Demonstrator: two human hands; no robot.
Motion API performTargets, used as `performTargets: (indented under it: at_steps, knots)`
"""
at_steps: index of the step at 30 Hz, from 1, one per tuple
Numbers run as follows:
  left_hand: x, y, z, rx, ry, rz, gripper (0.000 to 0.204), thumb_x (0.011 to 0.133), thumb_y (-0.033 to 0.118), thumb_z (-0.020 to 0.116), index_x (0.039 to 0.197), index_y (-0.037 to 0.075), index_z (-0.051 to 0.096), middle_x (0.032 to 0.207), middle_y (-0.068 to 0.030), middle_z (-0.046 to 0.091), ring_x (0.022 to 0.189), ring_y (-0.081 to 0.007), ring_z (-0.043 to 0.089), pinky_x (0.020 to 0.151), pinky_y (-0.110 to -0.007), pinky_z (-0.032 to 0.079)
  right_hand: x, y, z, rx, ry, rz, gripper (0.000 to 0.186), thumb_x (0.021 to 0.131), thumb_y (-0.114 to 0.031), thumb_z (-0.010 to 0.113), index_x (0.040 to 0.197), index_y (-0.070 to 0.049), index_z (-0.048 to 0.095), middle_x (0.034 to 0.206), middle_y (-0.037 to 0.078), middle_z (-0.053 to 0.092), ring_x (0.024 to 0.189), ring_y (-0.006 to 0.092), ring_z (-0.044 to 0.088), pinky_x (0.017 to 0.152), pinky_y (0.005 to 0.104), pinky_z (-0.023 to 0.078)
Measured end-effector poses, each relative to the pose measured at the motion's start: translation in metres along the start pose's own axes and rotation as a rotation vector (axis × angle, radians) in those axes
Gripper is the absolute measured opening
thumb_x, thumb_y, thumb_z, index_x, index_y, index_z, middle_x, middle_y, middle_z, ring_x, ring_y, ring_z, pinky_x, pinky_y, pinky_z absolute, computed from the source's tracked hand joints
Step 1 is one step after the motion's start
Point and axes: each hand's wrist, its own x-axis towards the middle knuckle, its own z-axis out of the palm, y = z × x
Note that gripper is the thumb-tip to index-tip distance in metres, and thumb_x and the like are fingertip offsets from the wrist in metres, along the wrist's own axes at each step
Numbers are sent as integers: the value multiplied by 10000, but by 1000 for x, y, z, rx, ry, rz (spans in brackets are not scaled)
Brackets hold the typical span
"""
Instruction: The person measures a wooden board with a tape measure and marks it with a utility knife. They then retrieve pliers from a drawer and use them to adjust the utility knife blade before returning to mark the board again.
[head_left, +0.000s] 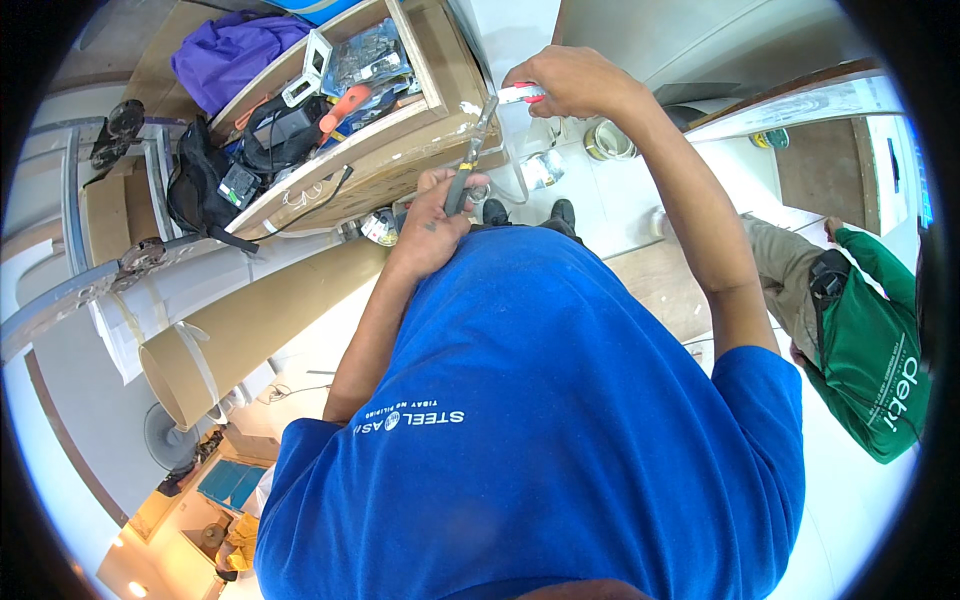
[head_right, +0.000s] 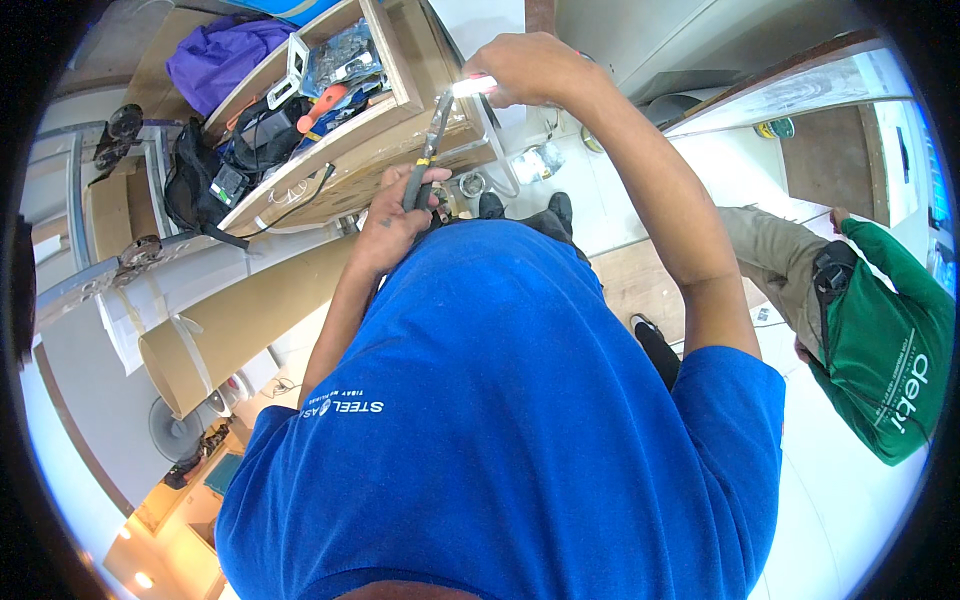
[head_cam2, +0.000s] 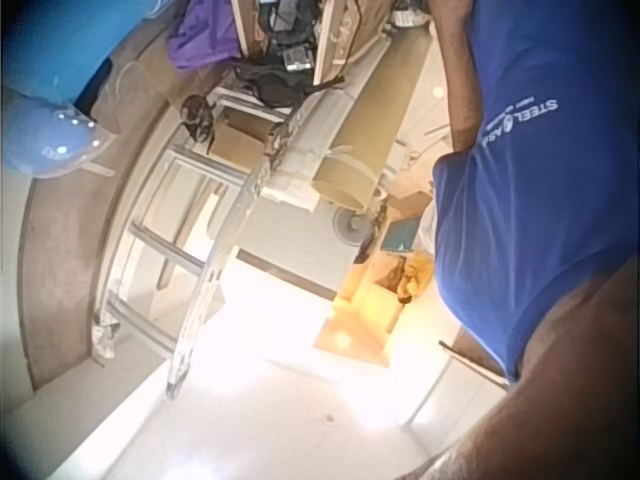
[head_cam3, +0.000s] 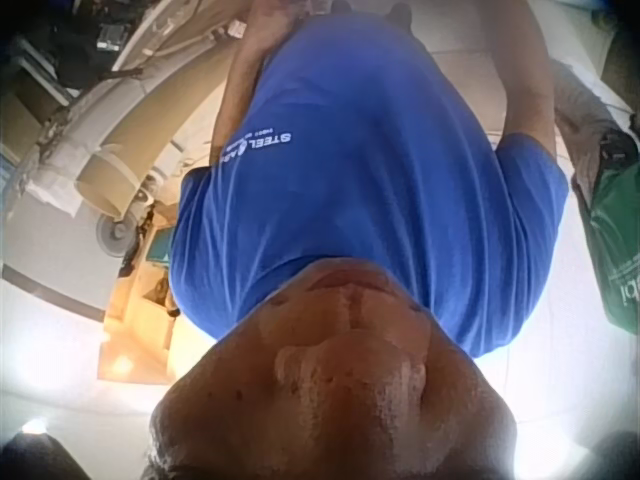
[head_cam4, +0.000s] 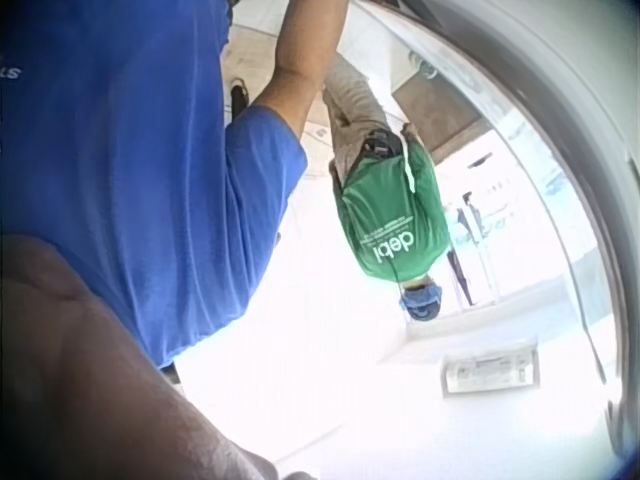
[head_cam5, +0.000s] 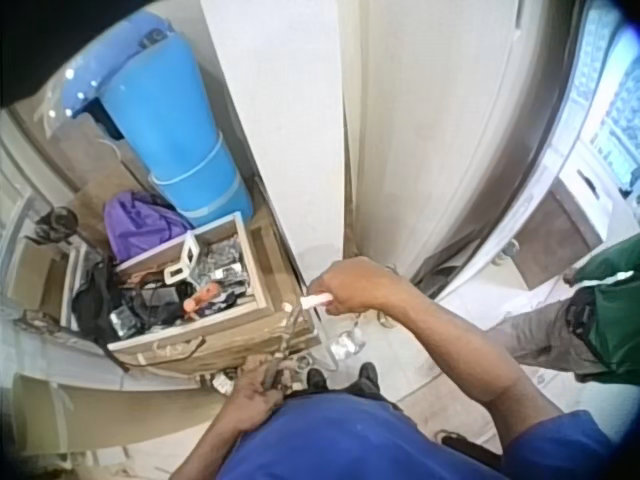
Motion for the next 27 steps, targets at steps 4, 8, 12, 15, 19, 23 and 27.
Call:
performTargets:
  at_steps: [4, 8, 12, 15, 19, 23, 27]
  knots:
    - [-2, 4, -2, -4, -51, -76, 525, 795, -108, 558, 1260, 86, 703, 1161, -68, 573, 970, -179, 635, 911, -322, 529, 0, -2, -1, -2, -8, 12, 423, 826, -149, 816, 1244, -164, 748, 1044, 128, 786, 994, 313, 745, 892, 465, 581]
    - [-2, 8, -2, 45, -51, -87, 446, 820, -108, 556, 1204, 73, 694, 1160, -81, 572, 963, -189, 644, 911, -334, 535, 0, -5, -2, -20, -22, 9, 433, 820, -149, 827, 1246, -166, 750, 1060, 119, 788, 999, 305, 746, 896, 461, 583]
    - [-2, 8, -2, 48, -10, -99, 413, 803, -92, 558, 1163, 64, 687, 1103, -67, 564, 960, -189, 629, 908, -330, 520, -1, -8, -3, -2, -43, 33, 452, 815, -148, 833, 1259, -166, 748, 1082, 113, 788, 1016, 305, 743, 908, 460, 582]
    - [-1, 5, -2, 67, -21, -97, 427, 759, -93, 544, 1141, 45, 677, 1081, -50, 560, 968, -175, 614, 916, -314, 505, 0, -9, -2, -23, -41, 32, 457, 815, -145, 832, 1264, -164, 747, 1092, 115, 786, 1035, 306, 739, 924, 461, 579]
    - [0, 2, -1, 71, -29, -75, 398, 748, -105, 542, 1098, 38, 666, 1095, -53, 548, 969, -174, 609, 915, -316, 503, 0, -6, 1, -20, -43, 19, 480, 807, -151, 829, 1278, -184, 742, 1109, 109, 783, 1061, 302, 735, 932, 468, 586]
    - [0, -1, 0, 55, -29, -82, 354, 753, -105, 532, 1057, 33, 650, 1081, -62, 552, 973, -185, 605, 916, -320, 496, 4, -5, 3, -37, -46, 21, 519, 794, -163, 828, 1300, -222, 733, 1140, 100, 776, 1087, 302, 733, 925, 480, 602]
    - [1, -4, -1, 116, -24, -7, 231, 788, -84, 564, 984, 31, 602, 1046, -73, 552, 974, -201, 597, 919, -320, 484, 4, -6, 2, -43, -56, 28, 517, 799, -168, 834, 1303, -223, 731, 1148, 97, 776, 1096, 305, 731, 924, 481, 600]
